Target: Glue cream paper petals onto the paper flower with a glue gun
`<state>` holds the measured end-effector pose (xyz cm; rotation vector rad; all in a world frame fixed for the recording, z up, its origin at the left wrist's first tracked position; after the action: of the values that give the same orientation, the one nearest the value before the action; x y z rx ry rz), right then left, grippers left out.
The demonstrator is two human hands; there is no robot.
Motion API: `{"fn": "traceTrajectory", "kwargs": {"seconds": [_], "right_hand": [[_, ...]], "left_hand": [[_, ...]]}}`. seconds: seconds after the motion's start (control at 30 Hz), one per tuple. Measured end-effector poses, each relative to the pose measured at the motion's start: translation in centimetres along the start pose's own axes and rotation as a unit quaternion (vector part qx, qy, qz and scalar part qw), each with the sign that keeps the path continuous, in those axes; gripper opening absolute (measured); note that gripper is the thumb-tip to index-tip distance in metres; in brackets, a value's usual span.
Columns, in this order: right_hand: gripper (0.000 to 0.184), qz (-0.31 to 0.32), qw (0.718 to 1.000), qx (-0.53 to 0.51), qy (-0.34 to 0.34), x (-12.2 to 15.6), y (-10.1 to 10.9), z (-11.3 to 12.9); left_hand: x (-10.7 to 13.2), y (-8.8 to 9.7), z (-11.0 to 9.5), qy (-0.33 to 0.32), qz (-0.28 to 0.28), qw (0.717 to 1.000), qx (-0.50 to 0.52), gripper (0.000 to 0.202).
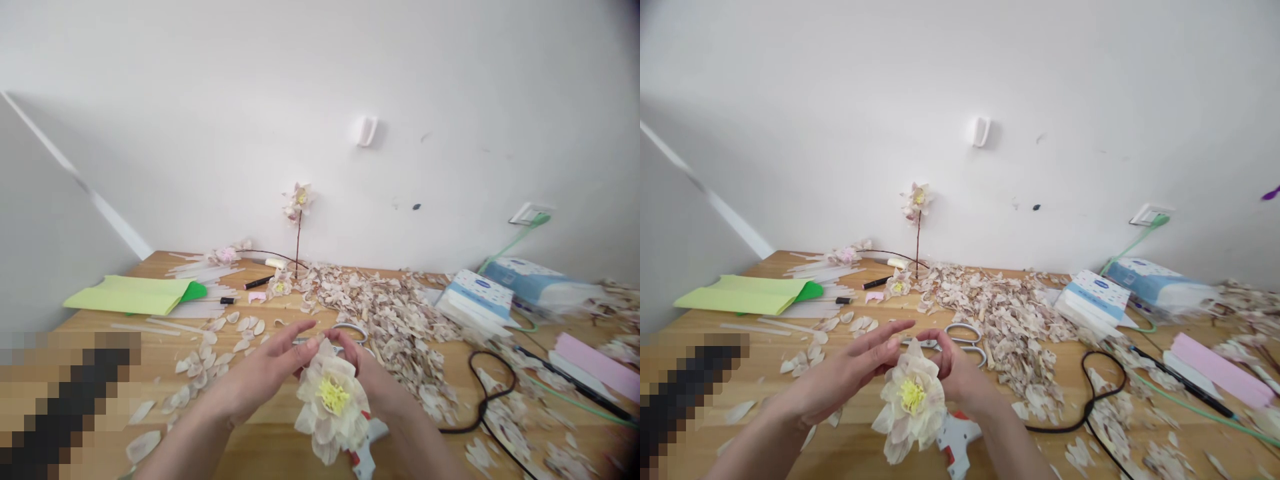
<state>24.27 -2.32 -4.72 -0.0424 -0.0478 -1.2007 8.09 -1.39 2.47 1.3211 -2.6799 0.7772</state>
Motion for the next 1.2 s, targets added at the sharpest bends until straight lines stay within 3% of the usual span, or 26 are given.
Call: {"fn": "traceTrajectory", "kwargs": {"seconds": [0.33, 0.5, 0.67, 1.2], "right_hand": [[0.064, 0.013, 0.998, -0.048, -0.027, -0.15, -0.28, -0.49], [0.060, -0.004, 1.000, -0.003, -0.019, -0.28, -0.09, -0.20], [0.060, -0.019, 0.999, 0.025, -0.014, -0.28, 0.21, 0.08], [0.055, -0.037, 0.999, -0.022, -0.022, -0.36, 0.06, 0.05]], "left_hand": [[0.32, -0.44, -0.58, 0.000, -0.015, 0.999, -0.039, 0.071], [0.40, -0.40, -0.84, -0.002, -0.031, 0.996, -0.078, 0.073], [0.26, -0.40, -0.77, 0.002, -0.025, 0.997, -0.069, 0.072], [-0.17, 0.33, 0.11, -0.003, -0.027, 0.999, -0.030, 0.067]]}}
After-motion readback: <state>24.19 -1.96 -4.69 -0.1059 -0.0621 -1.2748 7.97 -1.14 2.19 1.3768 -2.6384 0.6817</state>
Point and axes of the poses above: each hand's wrist, its own x-axis away from the middle knuckle, its own y-axis out of the back of the hand, z = x × y, the point moved 3 cm from there along -x, towards the middle knuckle, and after that the axes turned 15 degrees about x, right-handed, at the moved point
